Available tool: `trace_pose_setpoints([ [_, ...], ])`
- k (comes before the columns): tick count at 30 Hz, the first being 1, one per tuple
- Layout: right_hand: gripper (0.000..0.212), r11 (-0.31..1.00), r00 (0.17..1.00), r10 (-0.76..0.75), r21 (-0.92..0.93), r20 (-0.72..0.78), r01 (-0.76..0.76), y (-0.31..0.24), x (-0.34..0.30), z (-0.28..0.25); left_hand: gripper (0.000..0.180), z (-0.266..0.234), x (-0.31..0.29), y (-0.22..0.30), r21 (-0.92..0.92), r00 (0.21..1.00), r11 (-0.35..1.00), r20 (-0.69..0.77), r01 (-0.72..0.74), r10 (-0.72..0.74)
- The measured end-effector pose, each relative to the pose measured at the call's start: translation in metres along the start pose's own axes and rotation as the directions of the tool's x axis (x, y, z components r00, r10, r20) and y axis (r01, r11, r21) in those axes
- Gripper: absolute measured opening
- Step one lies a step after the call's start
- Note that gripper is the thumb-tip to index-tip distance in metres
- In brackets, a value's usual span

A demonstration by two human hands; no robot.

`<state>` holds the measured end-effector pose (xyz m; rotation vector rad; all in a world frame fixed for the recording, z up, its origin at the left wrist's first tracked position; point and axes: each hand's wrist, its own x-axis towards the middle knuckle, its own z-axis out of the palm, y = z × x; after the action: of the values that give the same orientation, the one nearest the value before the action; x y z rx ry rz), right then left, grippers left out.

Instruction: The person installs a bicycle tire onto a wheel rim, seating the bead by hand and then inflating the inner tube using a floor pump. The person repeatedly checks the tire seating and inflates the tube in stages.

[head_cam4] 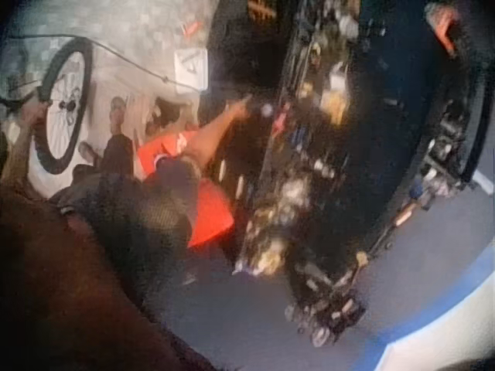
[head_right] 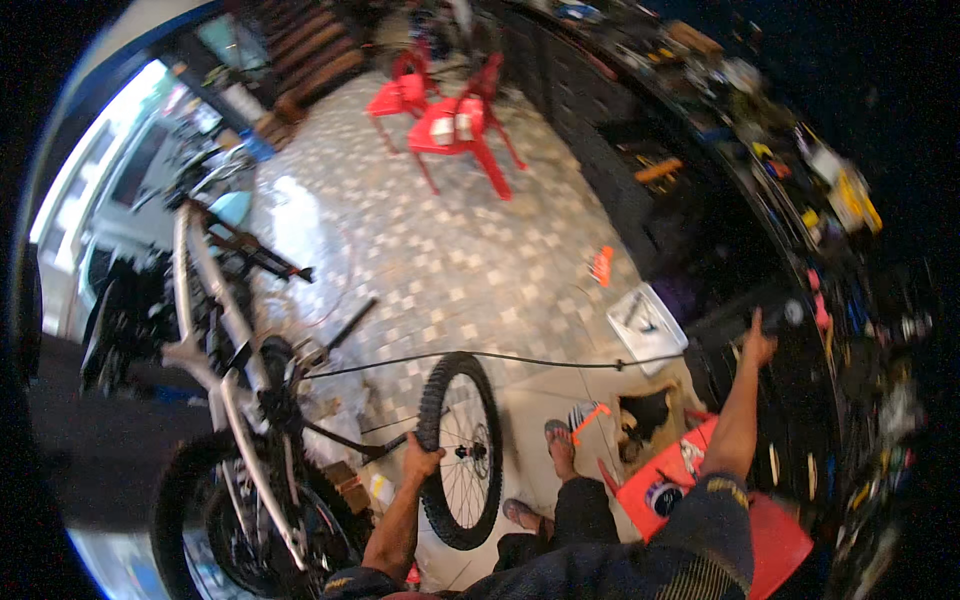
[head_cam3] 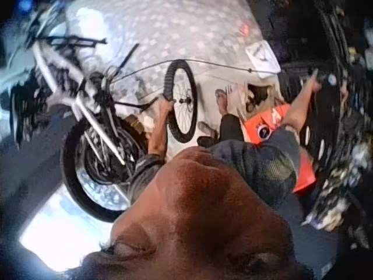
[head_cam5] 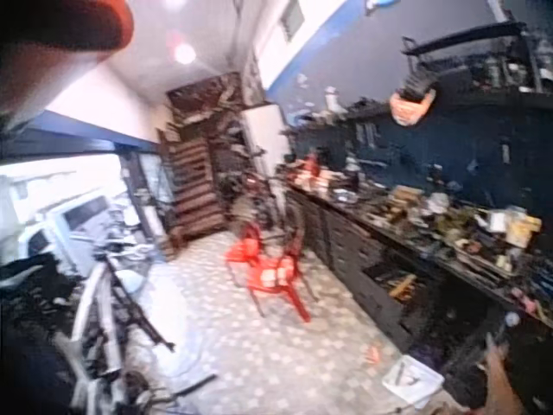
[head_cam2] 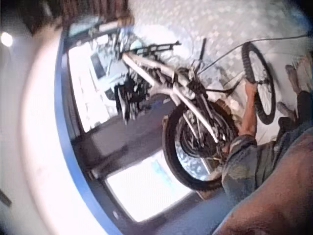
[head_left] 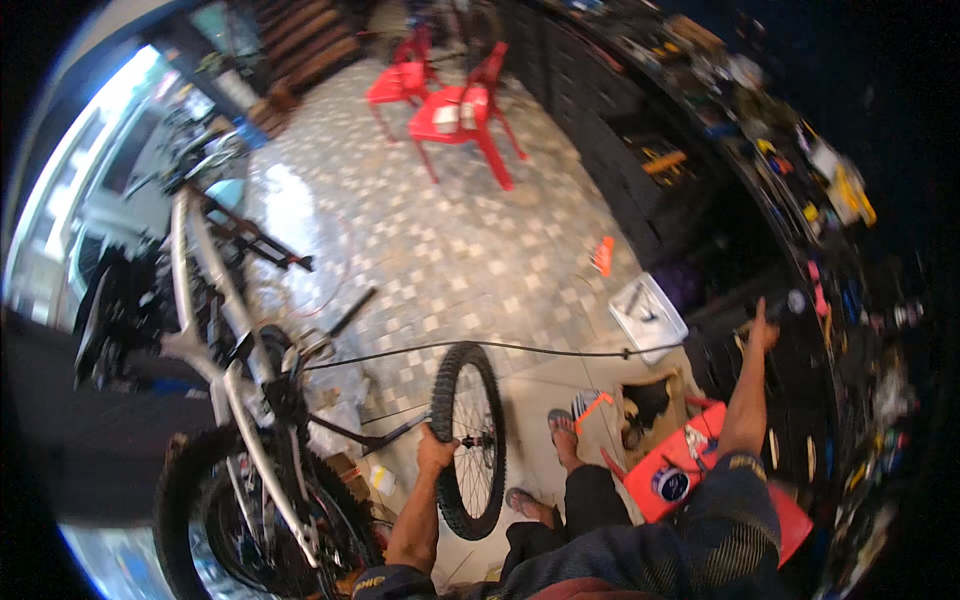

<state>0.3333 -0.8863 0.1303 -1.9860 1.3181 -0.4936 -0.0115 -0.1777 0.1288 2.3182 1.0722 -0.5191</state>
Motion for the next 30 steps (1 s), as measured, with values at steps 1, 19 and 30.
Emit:
trace_pose_setpoints([
  [1,0.101,0.889,0.942,-0.241,0.444,0.235,0.116,0.019,-0.037,0.011,0.09,-0.004,-0.011,-0.008,0.053,1.0,0.999,0.025,-0.009,0.007],
  [19,0.111,0.958,0.061,0.219,-0.203,0.974,-0.201,0.22,-0.479,-0.053,0.086,-0.327,-0.477,-0.006,-0.269,0.703,0.714,-0.574,-0.646,0.42],
  [30,0.084,0.56,-0.052,-0.57,0.342,0.82,-0.755,-0.063,-0.429,-0.156,0.049,-0.354,-0.408,-0.108,-0.44,0.521,0.46,-0.851,-0.771,0.06],
])
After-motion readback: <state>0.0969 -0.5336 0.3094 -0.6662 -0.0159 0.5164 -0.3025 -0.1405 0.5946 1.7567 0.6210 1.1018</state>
